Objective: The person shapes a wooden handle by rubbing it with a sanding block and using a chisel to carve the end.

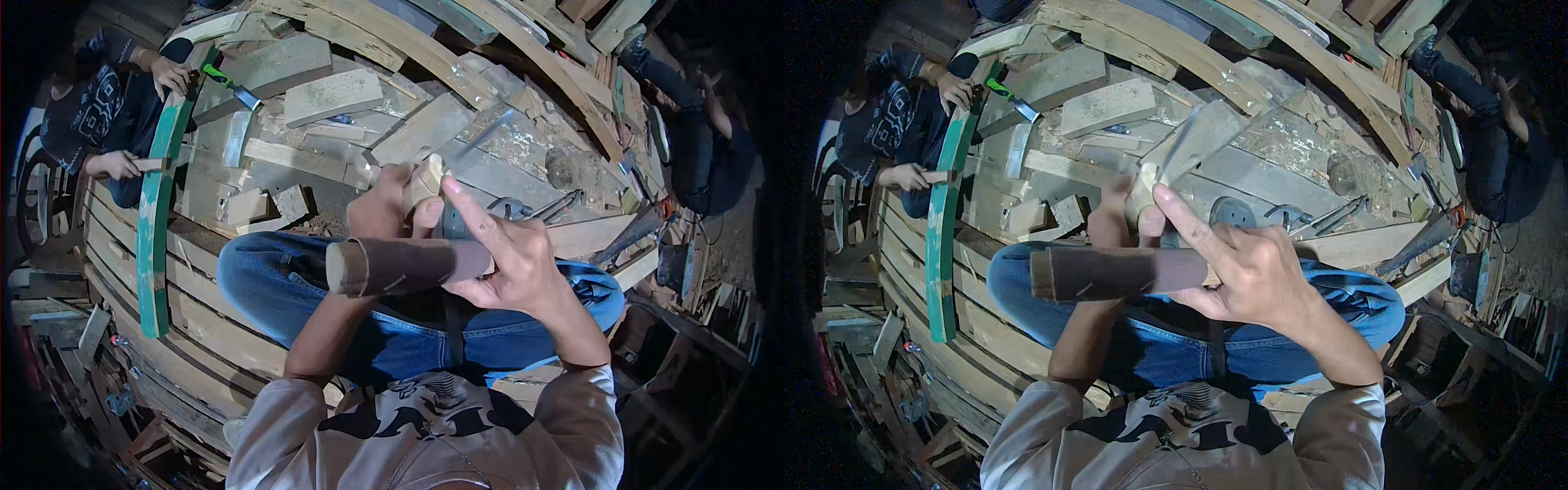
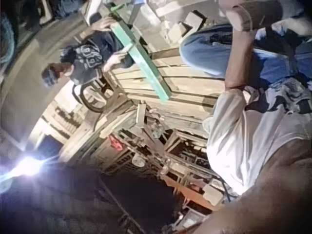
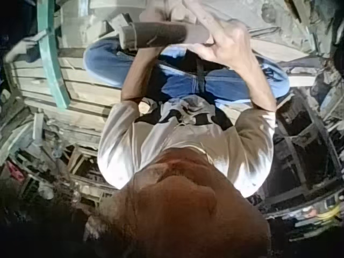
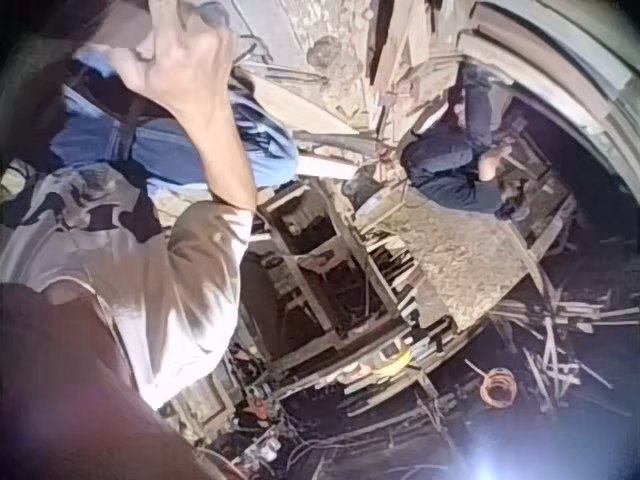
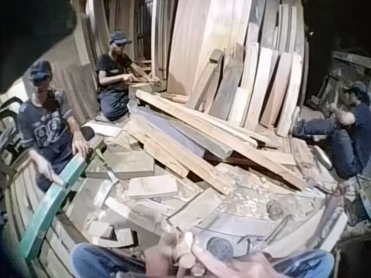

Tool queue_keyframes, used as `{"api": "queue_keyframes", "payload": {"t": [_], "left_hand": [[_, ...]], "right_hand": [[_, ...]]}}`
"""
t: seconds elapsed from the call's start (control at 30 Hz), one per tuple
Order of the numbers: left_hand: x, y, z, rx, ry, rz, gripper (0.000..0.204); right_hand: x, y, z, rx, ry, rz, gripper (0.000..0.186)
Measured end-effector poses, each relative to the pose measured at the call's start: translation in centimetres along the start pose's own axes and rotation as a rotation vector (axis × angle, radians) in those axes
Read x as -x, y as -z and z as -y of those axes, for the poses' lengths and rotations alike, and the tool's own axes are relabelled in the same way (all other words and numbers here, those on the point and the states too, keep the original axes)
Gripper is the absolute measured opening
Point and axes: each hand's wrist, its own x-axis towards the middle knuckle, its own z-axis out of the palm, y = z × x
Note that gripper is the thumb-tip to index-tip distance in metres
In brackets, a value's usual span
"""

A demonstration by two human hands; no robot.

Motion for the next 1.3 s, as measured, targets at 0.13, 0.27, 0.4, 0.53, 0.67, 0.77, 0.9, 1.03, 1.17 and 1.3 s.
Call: {"api": "queue_keyframes", "payload": {"t": [0.13,0.27,0.4,0.53,0.67,0.77,0.9,1.03,1.17,1.3], "left_hand": [[-0.3,0.1,-0.7,0.19,-0.076,-0.213,0.047],[-0.3,0.4,0.5,0.361,-0.075,-0.079,0.038],[-0.6,-0.4,1.5,0.574,-0.306,-0.07,0.045],[0.2,-0.4,1.9,0.603,-0.234,0.008,0.04],[0.0,-0.2,0.1,0.388,-0.264,-0.065,0.03],[0.1,0.1,0.3,0.307,-0.294,-0.021,0.031],[-0.3,0.8,-0.2,0.272,-0.3,0.012,0.027],[-0.2,0.7,-0.3,0.292,-0.245,0.066,0.035],[-0.2,1.0,-0.5,0.296,-0.246,0.104,0.037],[0.0,1.0,-0.3,0.275,-0.241,0.139,0.026]], "right_hand": [[1.1,0.8,-0.4,-0.027,0.02,0.039,0.079],[2.3,1.5,-2.0,-0.1,0.036,-0.082,0.081],[4.4,1.6,-1.7,-0.427,-0.387,-0.175,0.072],[2.1,2.7,0.3,-0.551,-0.603,-0.03,0.051],[-0.1,3.5,2.2,-0.648,-0.526,0.09,0.055],[-1.3,3.7,2.3,-0.482,-0.413,0.085,0.053],[-1.3,3.9,2.3,-0.406,-0.36,0.15,0.052],[-0.8,4.4,2.4,-0.573,-0.499,0.186,0.052],[0.6,4.2,1.6,-0.988,-0.721,0.199,0.054],[1.0,3.8,1.7,-1.296,-0.727,0.125,0.056]]}}
